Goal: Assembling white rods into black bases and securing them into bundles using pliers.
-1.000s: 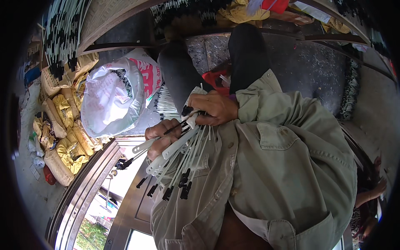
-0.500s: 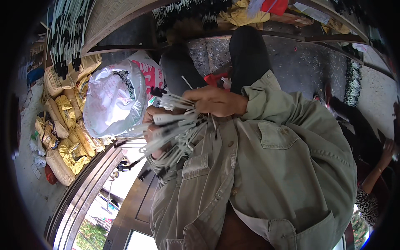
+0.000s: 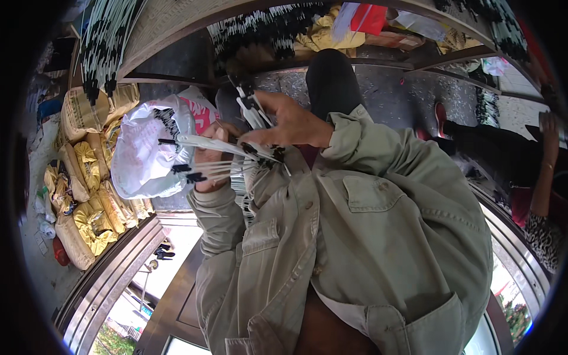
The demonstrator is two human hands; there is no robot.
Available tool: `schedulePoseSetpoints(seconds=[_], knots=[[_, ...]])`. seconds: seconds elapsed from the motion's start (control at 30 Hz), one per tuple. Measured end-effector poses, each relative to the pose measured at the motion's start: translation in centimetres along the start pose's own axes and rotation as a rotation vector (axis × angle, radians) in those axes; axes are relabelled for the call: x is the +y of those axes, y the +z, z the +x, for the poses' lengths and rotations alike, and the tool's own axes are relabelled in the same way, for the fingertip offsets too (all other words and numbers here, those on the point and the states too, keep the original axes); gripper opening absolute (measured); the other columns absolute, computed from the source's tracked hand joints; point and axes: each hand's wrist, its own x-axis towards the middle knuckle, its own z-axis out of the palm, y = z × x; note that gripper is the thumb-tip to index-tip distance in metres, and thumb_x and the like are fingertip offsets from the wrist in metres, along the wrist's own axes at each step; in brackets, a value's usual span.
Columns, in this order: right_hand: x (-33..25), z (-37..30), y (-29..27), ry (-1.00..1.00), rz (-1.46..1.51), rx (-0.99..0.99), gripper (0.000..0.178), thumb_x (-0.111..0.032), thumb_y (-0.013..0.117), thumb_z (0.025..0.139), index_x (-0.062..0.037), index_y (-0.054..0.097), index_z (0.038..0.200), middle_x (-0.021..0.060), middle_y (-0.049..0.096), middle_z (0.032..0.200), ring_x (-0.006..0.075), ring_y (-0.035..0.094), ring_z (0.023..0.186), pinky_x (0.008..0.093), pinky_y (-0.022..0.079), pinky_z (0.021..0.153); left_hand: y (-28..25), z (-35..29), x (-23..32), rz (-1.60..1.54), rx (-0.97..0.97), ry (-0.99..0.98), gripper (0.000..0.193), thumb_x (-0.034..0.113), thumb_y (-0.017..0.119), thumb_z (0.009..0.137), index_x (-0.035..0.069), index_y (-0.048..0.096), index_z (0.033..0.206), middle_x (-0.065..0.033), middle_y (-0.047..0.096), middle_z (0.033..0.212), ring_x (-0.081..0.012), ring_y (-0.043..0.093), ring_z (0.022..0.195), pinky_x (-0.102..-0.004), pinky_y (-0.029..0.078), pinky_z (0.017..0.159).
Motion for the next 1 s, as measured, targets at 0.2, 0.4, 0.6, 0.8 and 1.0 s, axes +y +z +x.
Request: schedulePoseSetpoints(seconds=[0.2, 0.4, 0.6, 0.8, 1.0], knots=[[0.1, 0.7, -0.6, -0.113, -0.253, 0.020, 0.027, -0.016, 0.074, 0.071, -0.0021, 0.058, 0.087, -0.0021, 0.055, 0.074, 0.0055, 0.049, 0.069, 0.0216, 0.038, 0.061, -2.7, 0.6, -0.8, -0.212, -0.155, 0.004, 0.025, 0.014, 0.065, 0.079, -0.008, 0.056, 0.084, -0.0155, 0.061, 0.074, -0.0216, 0.063, 0.067, -0.0333, 0.054, 0.060], [-3.2, 1.3, 0.5, 0.118, 0.044, 0.097, 0.021, -0.006, 0.071, 0.071, -0.0033, 0.058, 0.088, 0.0005, 0.059, 0.074, 0.0051, 0.055, 0.063, 0.0203, 0.042, 0.055, -0.4, 0.4, 1.1, 0.031, -0.003, 0.093, 0.030, -0.004, 0.069, 0.067, -0.002, 0.056, 0.094, -0.0065, 0.059, 0.083, -0.0112, 0.055, 0.073, -0.0229, 0.045, 0.066], [-2.4, 2.4, 0.6, -0.029, -0.142, 0.075, 0.036, -0.013, 0.071, 0.071, -0.0025, 0.050, 0.099, 0.0028, 0.054, 0.088, 0.0076, 0.047, 0.084, 0.0251, 0.041, 0.073, -1.4, -0.1, 0.9, 0.287, 0.185, 0.171, 0.031, 0.006, 0.069, 0.073, -0.004, 0.059, 0.101, -0.0111, 0.063, 0.090, -0.0158, 0.059, 0.079, -0.0270, 0.049, 0.068], [-1.3, 3.4, 0.2, 0.127, -0.219, -0.135, 0.049, -0.013, 0.069, 0.070, -0.0044, 0.042, 0.110, 0.0049, 0.050, 0.092, 0.0088, 0.044, 0.087, 0.0264, 0.039, 0.076, -4.6, -0.4, -4.2, -0.158, 0.084, 0.139, 0.028, -0.006, 0.071, 0.065, 0.001, 0.062, 0.091, -0.0113, 0.062, 0.086, -0.0159, 0.059, 0.075, -0.0275, 0.050, 0.067], [-11.8, 12.9, -7.7, 0.091, -0.341, -0.421, 0.040, -0.022, 0.063, 0.082, -0.0014, 0.051, 0.114, 0.0074, 0.055, 0.110, 0.0168, 0.052, 0.103, 0.0297, 0.041, 0.089, -5.5, -0.4, -3.1, -0.355, 0.022, -0.154, 0.027, -0.009, 0.069, 0.060, -0.001, 0.061, 0.084, -0.0115, 0.058, 0.088, -0.0192, 0.057, 0.080, -0.0282, 0.046, 0.072]])
